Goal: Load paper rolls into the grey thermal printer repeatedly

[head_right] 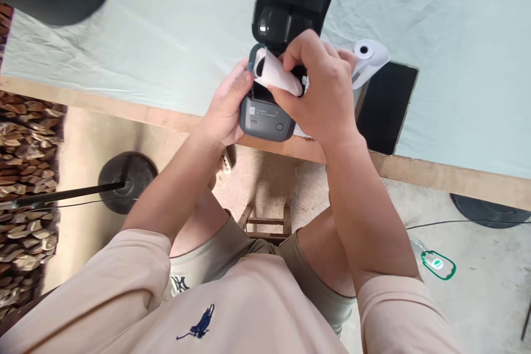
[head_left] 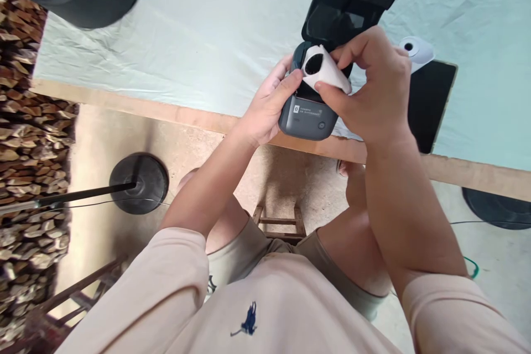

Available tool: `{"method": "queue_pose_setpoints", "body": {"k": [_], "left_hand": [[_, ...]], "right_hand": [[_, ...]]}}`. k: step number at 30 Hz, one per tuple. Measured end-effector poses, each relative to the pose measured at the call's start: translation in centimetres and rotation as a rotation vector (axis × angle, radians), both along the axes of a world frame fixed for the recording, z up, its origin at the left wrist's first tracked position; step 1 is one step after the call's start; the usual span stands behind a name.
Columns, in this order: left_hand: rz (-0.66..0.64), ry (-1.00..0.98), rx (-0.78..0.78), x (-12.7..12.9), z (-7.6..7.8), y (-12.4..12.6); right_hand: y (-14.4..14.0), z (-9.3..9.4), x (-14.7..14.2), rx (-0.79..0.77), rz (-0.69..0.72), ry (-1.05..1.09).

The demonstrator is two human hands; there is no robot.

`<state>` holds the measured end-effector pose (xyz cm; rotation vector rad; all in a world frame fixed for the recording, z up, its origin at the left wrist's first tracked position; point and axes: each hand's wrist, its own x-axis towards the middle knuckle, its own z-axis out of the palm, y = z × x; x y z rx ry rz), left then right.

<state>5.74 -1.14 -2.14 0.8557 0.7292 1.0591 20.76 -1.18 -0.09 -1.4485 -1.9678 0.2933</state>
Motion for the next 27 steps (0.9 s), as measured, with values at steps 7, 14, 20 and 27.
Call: {"method": "queue_pose_setpoints", "body": {"k": [7, 14, 20, 27], "left_hand": [[-0.047, 0.033, 0.038, -0.2, -0.3, 0.1], [-0.024, -0.089, 0.014, -0.2, -0.6, 0.2], [-0.013, -0.118, 0.014, -0.4, -0.7, 0.1], [-0.027, 0.062, 0.0, -0.3, -0.3, -0.4]], "right_hand": [[-0.3, 0.9, 0.0, 0.112, -0.13, -0.145], [-0.2, 0.5, 0.2, 0.016, -0.035, -0.188], [-1.3, 1.7, 0.1, 0.056, 0.313, -0.15], [-0.5, 2.1, 0.9, 0.139, -0.03, 0.218]]}}
